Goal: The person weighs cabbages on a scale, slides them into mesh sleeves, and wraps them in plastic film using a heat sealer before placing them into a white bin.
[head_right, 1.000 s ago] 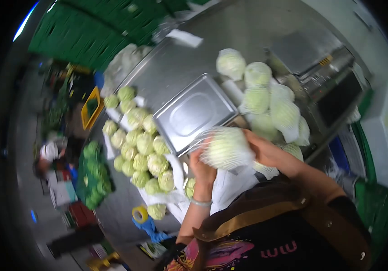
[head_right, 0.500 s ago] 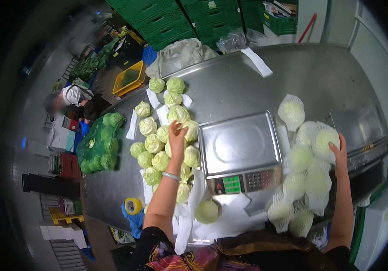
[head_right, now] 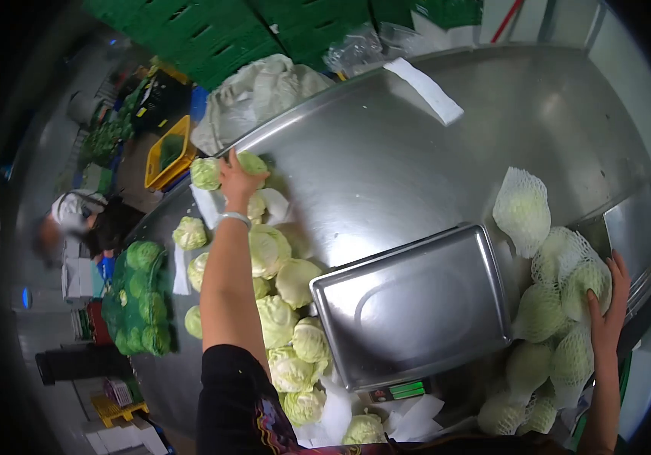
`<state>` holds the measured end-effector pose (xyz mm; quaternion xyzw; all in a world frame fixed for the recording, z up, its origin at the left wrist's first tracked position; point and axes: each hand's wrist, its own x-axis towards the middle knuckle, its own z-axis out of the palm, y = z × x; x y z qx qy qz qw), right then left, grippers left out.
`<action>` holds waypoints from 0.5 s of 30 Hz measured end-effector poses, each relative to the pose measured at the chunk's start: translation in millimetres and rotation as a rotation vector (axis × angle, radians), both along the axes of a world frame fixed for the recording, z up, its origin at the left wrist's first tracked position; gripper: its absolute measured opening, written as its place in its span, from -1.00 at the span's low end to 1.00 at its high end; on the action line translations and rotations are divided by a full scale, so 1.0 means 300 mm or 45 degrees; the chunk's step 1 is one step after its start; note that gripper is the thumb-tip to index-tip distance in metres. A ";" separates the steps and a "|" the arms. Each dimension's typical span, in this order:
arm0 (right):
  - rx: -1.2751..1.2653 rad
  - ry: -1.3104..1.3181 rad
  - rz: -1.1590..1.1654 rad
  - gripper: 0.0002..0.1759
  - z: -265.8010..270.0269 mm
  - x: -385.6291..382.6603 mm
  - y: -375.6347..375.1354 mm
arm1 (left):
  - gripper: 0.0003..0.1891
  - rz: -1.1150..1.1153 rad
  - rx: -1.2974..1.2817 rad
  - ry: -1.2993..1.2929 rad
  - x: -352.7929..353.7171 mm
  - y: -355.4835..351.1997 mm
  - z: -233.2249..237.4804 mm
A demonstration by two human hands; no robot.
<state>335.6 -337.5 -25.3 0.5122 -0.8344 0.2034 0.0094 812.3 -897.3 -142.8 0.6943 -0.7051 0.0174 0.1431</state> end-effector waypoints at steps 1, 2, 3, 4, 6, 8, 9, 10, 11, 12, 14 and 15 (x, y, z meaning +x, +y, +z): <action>0.061 0.083 0.048 -0.36 0.004 0.012 -0.004 | 0.12 0.073 0.102 -0.045 -0.020 -0.026 -0.018; 0.120 0.161 0.100 -0.39 0.006 0.031 -0.016 | 0.09 0.056 0.077 -0.003 -0.014 -0.061 -0.040; 0.063 0.174 0.152 -0.48 0.009 0.067 -0.043 | 0.07 0.048 0.052 0.035 0.009 -0.087 -0.049; 0.076 0.204 0.200 -0.49 -0.001 0.084 -0.043 | 0.05 0.049 0.022 0.074 0.019 -0.097 -0.057; 0.091 0.271 0.313 -0.50 -0.011 0.102 -0.046 | -0.01 0.072 -0.084 0.222 -0.009 -0.063 -0.003; 0.023 0.271 0.390 -0.58 0.003 0.149 -0.060 | -0.05 -0.105 -0.211 0.386 -0.043 0.019 0.102; 0.017 0.264 0.434 -0.60 0.009 0.163 -0.050 | -0.06 -0.294 -0.281 0.478 -0.054 0.095 0.167; 0.015 0.250 0.481 -0.63 0.012 0.182 -0.040 | -0.07 -0.480 -0.344 0.567 -0.056 0.189 0.239; -0.104 0.208 0.529 -0.69 0.004 0.203 -0.043 | -0.09 -0.645 -0.209 0.729 -0.079 0.323 0.309; -0.136 0.150 0.535 -0.70 0.006 0.230 -0.047 | -0.10 -0.797 -0.065 0.898 -0.121 0.499 0.377; -0.163 0.044 0.558 -0.73 0.017 0.300 -0.049 | -0.09 -1.013 0.093 0.794 -0.192 0.829 0.453; -0.167 0.003 0.580 -0.73 0.019 0.334 -0.038 | -0.06 -1.168 0.068 0.596 -0.222 0.954 0.466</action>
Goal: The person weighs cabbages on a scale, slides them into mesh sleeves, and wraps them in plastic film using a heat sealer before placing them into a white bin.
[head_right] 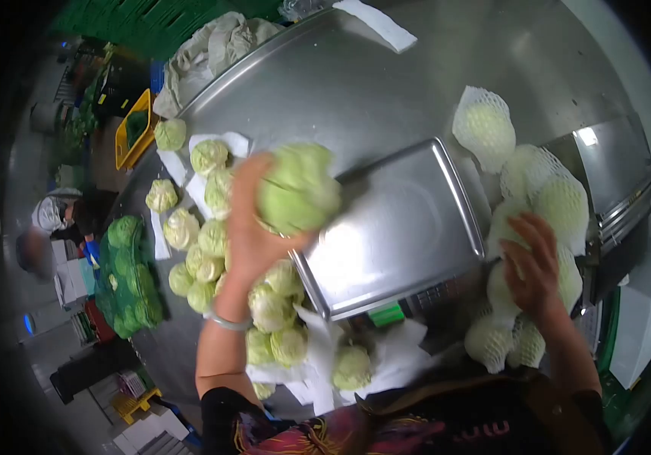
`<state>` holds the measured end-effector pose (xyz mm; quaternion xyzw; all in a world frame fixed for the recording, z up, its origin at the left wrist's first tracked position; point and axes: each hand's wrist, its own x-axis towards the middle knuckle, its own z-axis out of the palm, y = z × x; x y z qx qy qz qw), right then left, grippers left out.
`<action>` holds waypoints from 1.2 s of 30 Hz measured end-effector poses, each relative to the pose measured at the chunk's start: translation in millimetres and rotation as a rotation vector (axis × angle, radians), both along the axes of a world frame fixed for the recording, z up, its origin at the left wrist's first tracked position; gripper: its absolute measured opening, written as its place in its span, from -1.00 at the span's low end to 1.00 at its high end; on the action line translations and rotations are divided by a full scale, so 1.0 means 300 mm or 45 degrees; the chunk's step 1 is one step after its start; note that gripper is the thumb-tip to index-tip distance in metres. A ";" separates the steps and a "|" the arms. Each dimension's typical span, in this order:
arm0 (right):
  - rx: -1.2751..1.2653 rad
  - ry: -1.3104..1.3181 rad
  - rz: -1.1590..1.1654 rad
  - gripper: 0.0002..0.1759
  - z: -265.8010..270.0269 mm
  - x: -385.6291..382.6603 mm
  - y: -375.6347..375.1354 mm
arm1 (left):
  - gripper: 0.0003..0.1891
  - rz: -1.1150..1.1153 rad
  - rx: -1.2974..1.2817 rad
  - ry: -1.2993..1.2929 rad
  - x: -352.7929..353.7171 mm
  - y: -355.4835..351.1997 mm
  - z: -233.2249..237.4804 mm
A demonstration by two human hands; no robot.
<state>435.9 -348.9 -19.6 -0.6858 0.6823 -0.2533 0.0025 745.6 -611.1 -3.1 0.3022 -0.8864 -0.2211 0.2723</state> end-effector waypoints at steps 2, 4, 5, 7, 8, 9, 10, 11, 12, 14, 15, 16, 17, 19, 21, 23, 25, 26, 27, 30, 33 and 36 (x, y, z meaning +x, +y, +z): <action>-0.004 -0.090 0.074 -0.74 0.007 0.063 0.018 | -0.11 -0.006 0.210 -0.182 -0.047 0.216 -0.029; 0.008 -0.200 0.171 -0.74 0.026 0.122 0.044 | -0.08 0.010 0.184 -0.263 -0.071 0.338 -0.099; 0.014 -0.211 0.212 -0.75 0.035 0.141 0.055 | -0.03 0.029 0.212 -0.291 -0.080 0.371 -0.108; 0.061 -0.227 0.259 -0.76 0.067 0.171 0.112 | 0.07 0.042 0.254 -0.275 -0.071 0.416 -0.090; 0.114 -0.211 0.284 -0.76 0.090 0.180 0.133 | 0.13 0.038 0.281 -0.261 -0.069 0.426 -0.081; 0.139 -0.205 0.270 -0.75 0.110 0.183 0.157 | 0.26 0.006 0.365 -0.196 -0.029 0.413 -0.071; 0.167 -0.204 0.262 -0.73 0.125 0.188 0.181 | 0.29 0.101 0.405 0.053 0.032 0.397 -0.038; 0.191 -0.204 0.260 -0.71 0.130 0.187 0.200 | 0.28 0.327 0.369 0.124 0.105 0.379 0.000; 0.257 -0.212 0.252 -0.59 0.116 0.174 0.221 | 0.14 0.522 0.465 0.331 0.203 0.354 0.004; 0.321 -0.339 0.177 -0.49 0.102 0.187 0.230 | -0.37 0.780 0.364 0.638 0.356 0.365 0.080; 0.351 -0.404 0.132 -0.44 0.093 0.200 0.224 | -0.59 0.944 0.355 0.631 0.438 0.385 0.082; 0.337 -0.426 0.138 -0.37 0.085 0.217 0.204 | -0.66 1.018 0.479 0.692 0.522 0.407 0.049; 0.310 -0.448 0.140 -0.30 0.074 0.235 0.164 | -0.66 1.013 0.582 0.598 0.591 0.444 0.017; 0.182 -0.405 0.165 -0.19 0.021 0.275 0.064 | -0.65 0.991 0.780 0.451 0.662 0.555 -0.019; 0.231 -0.409 0.092 -0.05 0.030 0.341 -0.059 | -0.63 0.955 0.866 0.420 0.714 0.656 -0.084; 0.291 -0.400 0.071 0.00 -0.041 0.360 -0.170 | -0.62 1.030 0.920 0.479 0.777 0.722 -0.114; 0.390 -0.542 0.071 0.04 -0.121 0.411 -0.255 | -0.62 1.126 1.002 0.576 0.862 0.758 -0.145; 0.469 -0.686 0.076 0.05 -0.165 0.403 -0.289 | -0.63 1.162 1.039 0.652 0.912 0.766 -0.177; 0.555 -0.828 0.080 0.06 -0.185 0.413 -0.333 | -0.63 1.183 1.057 0.672 0.948 0.767 -0.187; 0.713 -1.412 0.122 0.07 -0.123 0.532 -0.363 | -0.63 1.277 0.912 0.570 1.041 0.702 -0.224; 0.687 -1.291 0.516 0.03 -0.102 0.702 -0.392 | -0.58 1.332 0.612 0.423 1.101 0.525 -0.302; 0.593 -0.811 0.911 0.06 -0.072 0.930 -0.425 | -0.44 1.309 0.479 0.354 1.046 0.264 -0.307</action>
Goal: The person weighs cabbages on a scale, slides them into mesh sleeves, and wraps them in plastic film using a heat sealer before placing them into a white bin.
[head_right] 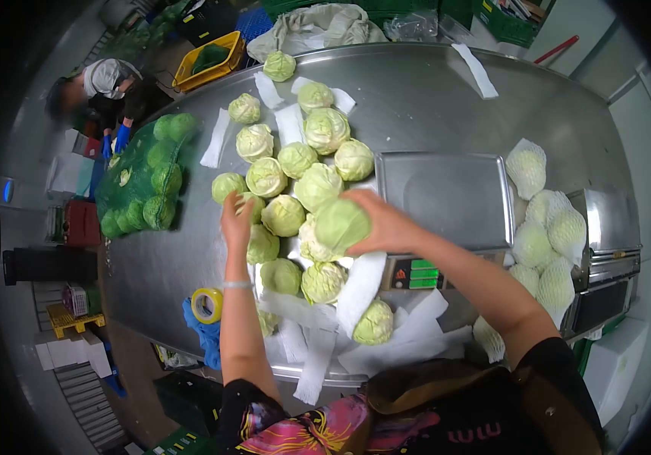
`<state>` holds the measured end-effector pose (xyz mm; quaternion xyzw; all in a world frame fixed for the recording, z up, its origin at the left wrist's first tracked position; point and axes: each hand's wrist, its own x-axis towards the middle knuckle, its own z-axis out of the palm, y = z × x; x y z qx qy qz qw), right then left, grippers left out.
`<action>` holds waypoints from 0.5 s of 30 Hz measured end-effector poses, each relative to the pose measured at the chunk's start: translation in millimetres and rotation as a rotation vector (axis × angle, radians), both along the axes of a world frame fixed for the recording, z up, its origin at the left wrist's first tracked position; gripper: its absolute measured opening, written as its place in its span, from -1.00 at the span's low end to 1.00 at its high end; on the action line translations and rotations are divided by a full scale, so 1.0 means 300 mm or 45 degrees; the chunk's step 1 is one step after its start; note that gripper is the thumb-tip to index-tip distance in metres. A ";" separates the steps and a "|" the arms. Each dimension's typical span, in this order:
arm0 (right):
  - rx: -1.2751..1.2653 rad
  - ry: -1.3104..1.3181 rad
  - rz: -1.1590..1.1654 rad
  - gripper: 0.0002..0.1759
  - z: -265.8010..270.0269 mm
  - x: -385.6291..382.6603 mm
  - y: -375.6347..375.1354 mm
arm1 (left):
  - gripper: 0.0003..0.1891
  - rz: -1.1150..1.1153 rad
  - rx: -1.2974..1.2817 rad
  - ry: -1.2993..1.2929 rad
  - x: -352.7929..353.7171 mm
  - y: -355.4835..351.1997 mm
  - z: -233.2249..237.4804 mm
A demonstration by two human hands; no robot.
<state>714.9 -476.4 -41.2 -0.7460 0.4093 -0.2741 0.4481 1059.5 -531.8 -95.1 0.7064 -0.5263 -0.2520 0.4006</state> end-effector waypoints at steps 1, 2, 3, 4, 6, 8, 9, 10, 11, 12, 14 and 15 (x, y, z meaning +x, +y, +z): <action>0.000 0.034 0.072 0.08 -0.031 0.057 -0.014 | -0.34 -0.095 -0.062 -0.200 -0.002 -0.088 -0.045; 0.011 0.029 0.094 0.07 -0.052 0.098 -0.024 | -0.23 -0.190 -0.125 -0.399 -0.012 -0.164 -0.071; 0.023 0.028 0.118 0.07 -0.072 0.129 -0.034 | -0.16 -0.293 -0.065 -0.515 -0.011 -0.226 -0.095; 0.039 0.029 0.141 0.06 -0.073 0.150 -0.046 | -0.10 -0.396 0.000 -0.628 -0.029 -0.270 -0.088; 0.113 0.106 0.076 0.04 -0.076 0.154 -0.063 | 0.05 -0.505 0.190 -0.974 -0.068 -0.299 -0.092; 0.129 0.182 0.020 0.02 -0.072 0.131 -0.061 | 0.02 -0.481 0.187 -1.025 -0.078 -0.307 -0.117; 0.099 0.217 -0.005 0.00 -0.074 0.110 -0.057 | 0.00 -0.473 0.179 -1.057 -0.082 -0.315 -0.120; 0.068 0.250 -0.032 -0.01 -0.075 0.093 -0.051 | -0.03 -0.495 0.120 -1.055 -0.076 -0.316 -0.118; 0.128 0.236 -0.067 -0.01 -0.072 0.084 -0.044 | -0.03 -0.468 0.071 -0.982 -0.057 -0.317 -0.134; 0.182 0.223 -0.098 -0.01 -0.065 0.074 -0.041 | -0.03 -0.435 0.019 -0.908 -0.038 -0.320 -0.147; 0.124 0.246 -0.127 -0.03 -0.057 0.058 -0.039 | -0.04 -0.307 -0.025 -0.753 -0.051 -0.316 -0.091; 0.025 0.280 -0.129 -0.04 -0.063 0.068 -0.025 | -0.04 -0.234 -0.100 -0.554 -0.052 -0.322 -0.070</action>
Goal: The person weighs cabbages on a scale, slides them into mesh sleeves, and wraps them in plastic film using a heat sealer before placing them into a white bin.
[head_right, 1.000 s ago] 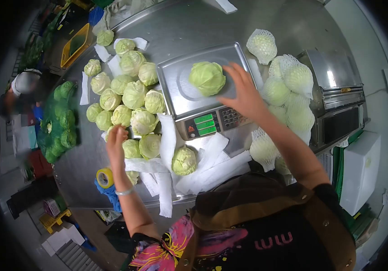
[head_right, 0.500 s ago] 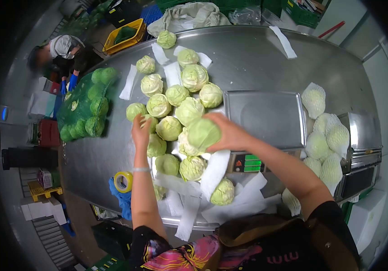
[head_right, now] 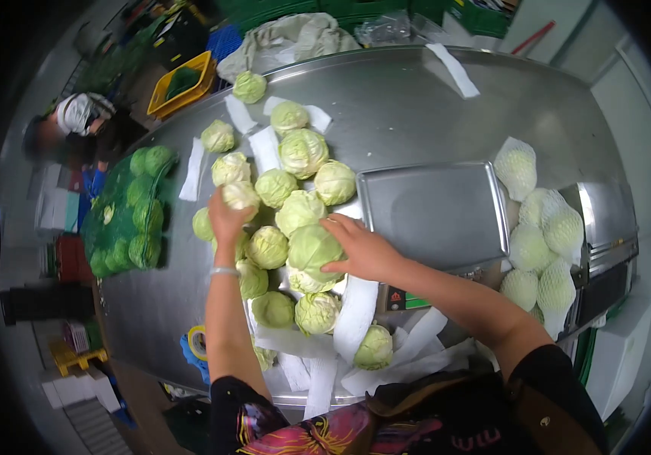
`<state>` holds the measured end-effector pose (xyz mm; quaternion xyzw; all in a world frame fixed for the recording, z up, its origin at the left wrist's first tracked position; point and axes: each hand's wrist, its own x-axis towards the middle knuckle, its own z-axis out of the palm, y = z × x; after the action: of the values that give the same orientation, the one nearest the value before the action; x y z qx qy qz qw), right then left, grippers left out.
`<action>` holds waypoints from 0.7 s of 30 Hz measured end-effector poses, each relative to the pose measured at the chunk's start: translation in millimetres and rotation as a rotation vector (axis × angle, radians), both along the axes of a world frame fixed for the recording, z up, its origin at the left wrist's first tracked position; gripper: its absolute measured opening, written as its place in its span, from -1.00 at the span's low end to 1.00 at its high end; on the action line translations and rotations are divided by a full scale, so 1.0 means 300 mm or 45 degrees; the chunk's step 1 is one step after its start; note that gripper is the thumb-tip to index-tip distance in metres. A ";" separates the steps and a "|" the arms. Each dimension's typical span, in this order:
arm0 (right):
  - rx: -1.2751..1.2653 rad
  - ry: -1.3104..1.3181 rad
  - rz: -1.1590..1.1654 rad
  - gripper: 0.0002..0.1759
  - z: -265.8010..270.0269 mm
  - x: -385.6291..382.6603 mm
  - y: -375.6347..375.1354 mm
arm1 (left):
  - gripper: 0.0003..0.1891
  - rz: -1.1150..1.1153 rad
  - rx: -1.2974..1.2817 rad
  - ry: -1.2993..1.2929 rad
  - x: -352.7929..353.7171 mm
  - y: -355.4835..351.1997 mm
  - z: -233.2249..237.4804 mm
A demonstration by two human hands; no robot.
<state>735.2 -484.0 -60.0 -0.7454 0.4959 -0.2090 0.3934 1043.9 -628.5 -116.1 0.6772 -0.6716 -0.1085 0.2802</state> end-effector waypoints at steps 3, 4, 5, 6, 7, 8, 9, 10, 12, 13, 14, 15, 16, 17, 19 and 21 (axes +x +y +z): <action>-0.065 -0.082 0.025 -0.09 -0.025 0.059 -0.019 | -0.05 0.058 -0.099 0.632 -0.046 0.024 0.096; -0.058 -0.144 0.032 -0.11 -0.029 0.085 -0.035 | -0.05 0.018 -0.089 0.855 -0.130 0.070 0.216; -0.062 -0.163 0.041 -0.12 -0.026 0.110 -0.043 | -0.06 -0.019 -0.071 1.081 -0.212 0.112 0.317; -0.066 -0.180 0.047 -0.14 -0.020 0.130 -0.049 | -0.06 -0.170 -0.038 1.036 -0.280 0.143 0.383; -0.071 -0.196 0.050 -0.15 -0.019 0.137 -0.047 | -0.07 -0.324 -0.004 0.992 -0.347 0.172 0.438; -0.312 -0.040 -0.032 -0.21 -0.007 0.147 -0.006 | -0.07 -0.478 0.035 0.946 -0.413 0.203 0.462; -0.509 0.111 -0.012 -0.30 0.002 0.130 0.052 | -0.09 -0.629 -0.020 0.758 -0.486 0.226 0.461; -0.701 0.270 0.027 -0.38 0.035 0.103 0.107 | -0.10 -0.765 -0.084 0.574 -0.566 0.247 0.456; -0.757 0.109 0.252 -0.49 0.039 0.017 0.234 | -0.11 -1.036 -0.161 0.278 -0.740 0.306 0.453; -0.765 0.013 0.364 -0.54 0.032 -0.028 0.318 | -0.12 -1.094 -0.161 0.221 -0.816 0.338 0.420; -0.753 0.049 0.382 -0.58 0.017 -0.082 0.399 | -0.13 -1.158 -0.149 0.164 -0.875 0.378 0.375; -0.752 0.087 0.397 -0.61 0.000 -0.145 0.468 | -0.14 -1.196 -0.109 0.064 -0.918 0.416 0.334; -0.630 0.112 0.294 -0.62 -0.020 -0.212 0.534 | -0.14 -1.240 -0.089 -0.041 -0.963 0.439 0.301; -0.510 0.138 0.183 -0.62 -0.033 -0.267 0.592 | -0.15 -1.291 -0.075 -0.147 -0.996 0.463 0.280; -0.413 0.274 0.164 -0.64 -0.047 -0.360 0.674 | -0.16 -1.291 -0.140 -0.292 -1.041 0.507 0.257; -0.516 0.352 0.241 -0.73 -0.065 -0.385 0.719 | -0.16 -1.308 -0.122 -0.388 -1.062 0.527 0.259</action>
<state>619.7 -268.3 -79.7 -0.8734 0.4212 -0.1625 0.1824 725.3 -470.4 -38.4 0.2560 -0.9537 -0.1011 0.1210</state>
